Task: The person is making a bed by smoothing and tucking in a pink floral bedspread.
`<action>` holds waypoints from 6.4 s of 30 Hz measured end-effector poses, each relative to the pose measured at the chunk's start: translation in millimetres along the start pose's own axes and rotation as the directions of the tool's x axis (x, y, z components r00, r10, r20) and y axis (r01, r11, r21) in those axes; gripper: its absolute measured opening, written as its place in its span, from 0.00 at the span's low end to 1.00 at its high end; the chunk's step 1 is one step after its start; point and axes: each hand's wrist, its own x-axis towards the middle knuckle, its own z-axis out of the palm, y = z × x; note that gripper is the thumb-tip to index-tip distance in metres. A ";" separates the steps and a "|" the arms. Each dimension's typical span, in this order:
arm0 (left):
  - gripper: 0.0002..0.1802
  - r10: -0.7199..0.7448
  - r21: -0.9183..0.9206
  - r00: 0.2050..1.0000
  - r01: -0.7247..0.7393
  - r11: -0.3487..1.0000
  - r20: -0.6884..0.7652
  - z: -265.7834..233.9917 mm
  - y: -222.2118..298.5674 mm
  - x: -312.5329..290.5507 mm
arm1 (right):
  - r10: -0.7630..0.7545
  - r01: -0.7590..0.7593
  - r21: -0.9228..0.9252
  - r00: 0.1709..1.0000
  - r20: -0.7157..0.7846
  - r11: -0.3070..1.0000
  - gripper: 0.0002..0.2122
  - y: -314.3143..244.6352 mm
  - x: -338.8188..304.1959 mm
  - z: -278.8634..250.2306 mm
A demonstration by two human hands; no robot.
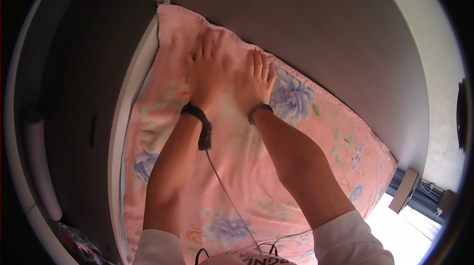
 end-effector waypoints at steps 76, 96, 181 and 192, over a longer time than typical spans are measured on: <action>0.29 -0.463 0.272 0.882 0.426 0.863 0.090 -177.2 -149.0 -312.4 | -0.045 0.032 -0.087 0.987 -0.157 0.996 0.28 -13.5 0.3 12.2; 0.36 -0.463 0.203 0.856 0.423 0.883 0.230 -169.0 -149.0 -340.5 | -0.056 0.021 -0.199 0.983 -0.174 0.980 0.27 -2.4 -9.1 9.1; 0.43 -0.214 0.253 0.930 0.138 0.958 0.300 -315.9 -291.6 -302.4 | -0.286 -0.013 0.584 0.863 0.417 0.812 0.05 -284.8 -8.7 19.8; 0.43 -0.201 0.231 0.938 0.136 0.963 0.284 -304.9 -280.4 -304.4 | 0.043 0.042 -0.294 0.960 0.278 0.955 0.18 -344.7 -55.5 47.5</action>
